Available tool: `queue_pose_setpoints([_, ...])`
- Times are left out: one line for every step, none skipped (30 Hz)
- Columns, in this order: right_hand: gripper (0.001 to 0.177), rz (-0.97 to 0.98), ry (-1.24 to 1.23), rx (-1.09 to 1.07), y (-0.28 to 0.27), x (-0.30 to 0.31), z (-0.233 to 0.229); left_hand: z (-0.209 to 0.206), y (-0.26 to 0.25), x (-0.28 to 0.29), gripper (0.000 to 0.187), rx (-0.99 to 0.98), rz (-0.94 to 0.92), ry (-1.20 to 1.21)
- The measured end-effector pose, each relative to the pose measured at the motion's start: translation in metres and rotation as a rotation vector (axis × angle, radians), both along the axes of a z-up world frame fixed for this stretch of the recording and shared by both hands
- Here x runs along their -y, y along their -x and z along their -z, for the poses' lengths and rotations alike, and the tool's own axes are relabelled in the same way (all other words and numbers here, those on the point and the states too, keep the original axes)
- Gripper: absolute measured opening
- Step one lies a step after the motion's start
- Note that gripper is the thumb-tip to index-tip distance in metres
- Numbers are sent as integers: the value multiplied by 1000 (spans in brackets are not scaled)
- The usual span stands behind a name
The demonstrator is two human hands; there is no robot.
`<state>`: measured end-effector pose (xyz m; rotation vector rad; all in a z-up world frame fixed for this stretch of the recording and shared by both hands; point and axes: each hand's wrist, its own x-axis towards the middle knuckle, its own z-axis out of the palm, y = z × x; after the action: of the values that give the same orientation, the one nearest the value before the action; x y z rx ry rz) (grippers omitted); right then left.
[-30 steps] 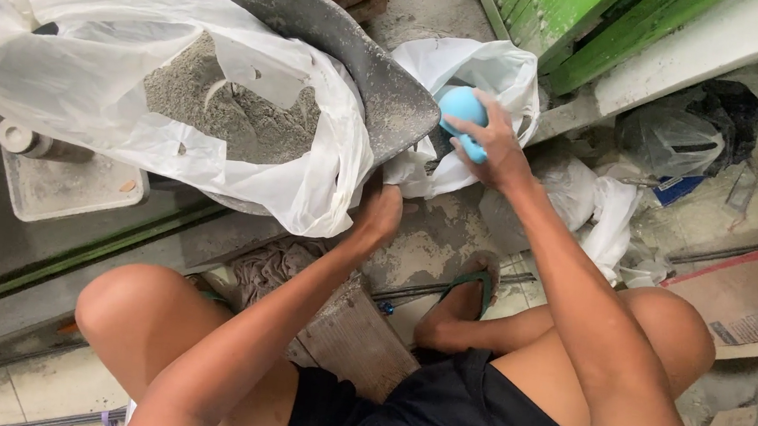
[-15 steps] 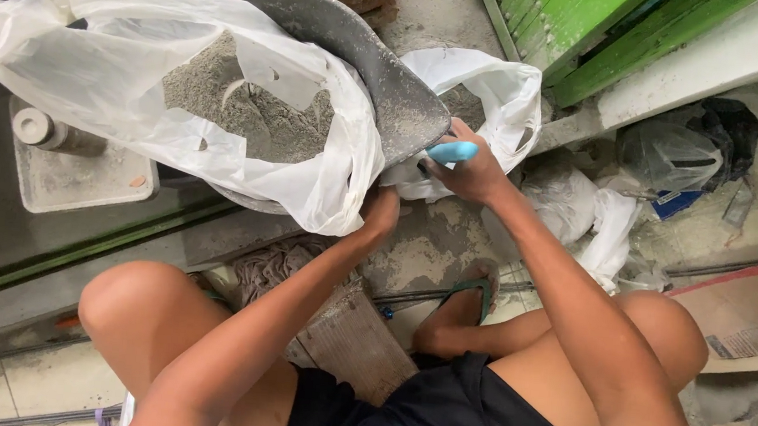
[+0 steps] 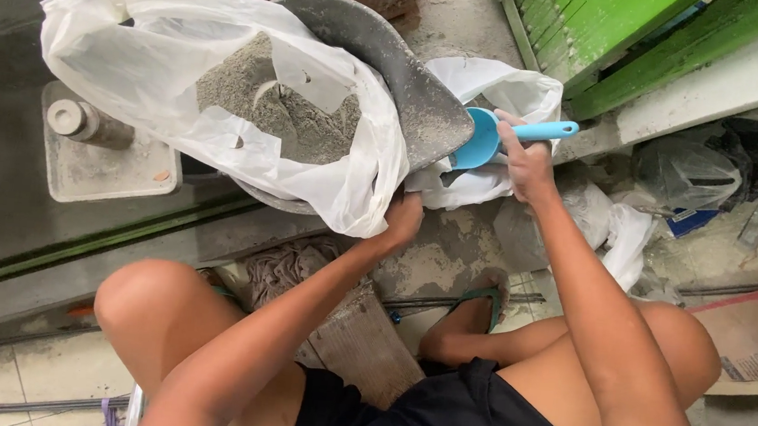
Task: Transferring cement from a bucket into a plastic bag using a hand scoop.
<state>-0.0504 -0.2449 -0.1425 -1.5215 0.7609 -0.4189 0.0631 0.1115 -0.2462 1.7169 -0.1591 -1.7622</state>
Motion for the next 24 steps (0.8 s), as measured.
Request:
queue_pose_setpoints([34, -2, 0, 1, 2, 4, 1, 0, -1, -1, 82, 9, -10, 3])
queue_pose_setpoints([34, 5, -30, 2, 4, 7, 3, 0, 0, -4, 82, 18, -23, 2])
queue_pose_setpoints([34, 13, -60, 3, 6, 9, 4, 0, 0, -7, 82, 27, -35, 2])
queue_pose_setpoints([34, 11, -62, 2, 4, 9, 5, 0, 0, -9, 82, 35, -45, 2])
queue_pose_setpoints([34, 14, -74, 10, 2, 9, 5, 0, 0, -11, 82, 43, -54, 3])
queue_pose_setpoints([35, 21, -84, 19, 1, 10, 5, -1, -1, -11, 82, 51, -60, 6])
queue_pose_setpoints([35, 22, -83, 19, 2, 13, 6, -1, 0, -10, 82, 60, -66, 10])
queue_pose_setpoints([34, 24, -83, 17, 2, 15, 7, -1, -1, -10, 82, 69, -74, 11])
queue_pose_setpoints([33, 26, -83, 15, 1, 17, 7, -2, -1, -11, 82, 78, -81, 13])
queue_pose_setpoints([33, 24, -85, 15, 5, 10, -13, -1, 1, -10, 82, 87, -90, 14])
queue_pose_setpoints([34, 5, -82, -2, 9, 2, -34, -1, 2, -10, 83, 95, -99, 15])
queue_pose_setpoints([35, -17, -78, -19, 12, -4, -55, -1, 4, -9, 83, 104, -110, 17])
queue_pose_setpoints([35, -20, -77, -19, 8, -1, -52, -1, 3, -10, 83, 112, -121, 19])
queue_pose_setpoints([39, -69, -97, -164, 5, 2, -50, -2, 2, -10, 83, 121, -132, 22])
queue_pose_setpoints([44, -119, -116, -308, 2, 6, -47, -3, 1, -11, 83, 129, -142, 25])
queue_pose_setpoints([44, -119, -114, -308, 2, 5, -29, -5, 0, -12, 83, 137, -149, 29])
queue_pose_setpoints([41, -88, -277, -165, 3, 5, -11, -7, -1, -13, 83, 145, -156, 34])
queue_pose_setpoints([41, -56, -440, -19, 4, 5, 6, -9, -3, -13, 83, 153, -162, 38])
queue_pose_setpoints([41, -54, -438, -18, 3, 5, 7, -11, -2, -13, 84, 161, -167, 42])
queue_pose_setpoints([40, -45, -467, -3, 1, 4, 9, -13, -1, -13, 84, 170, -174, 45])
queue_pose_setpoints([38, -36, -495, 12, -1, 4, 11, -15, -1, -14, 84, 178, -180, 48])
queue_pose_setpoints([38, -36, -493, 13, 2, 7, 7, -34, -4, 14, 84, 188, -188, 53])
queue_pose_setpoints([45, -37, -363, -160, 5, 10, 3, -53, -4, 40, 84, 197, -195, 58])
queue_pose_setpoints([73, -40, -232, -332, 7, 12, 0, -73, 0, 65, 84, 206, -205, 62])
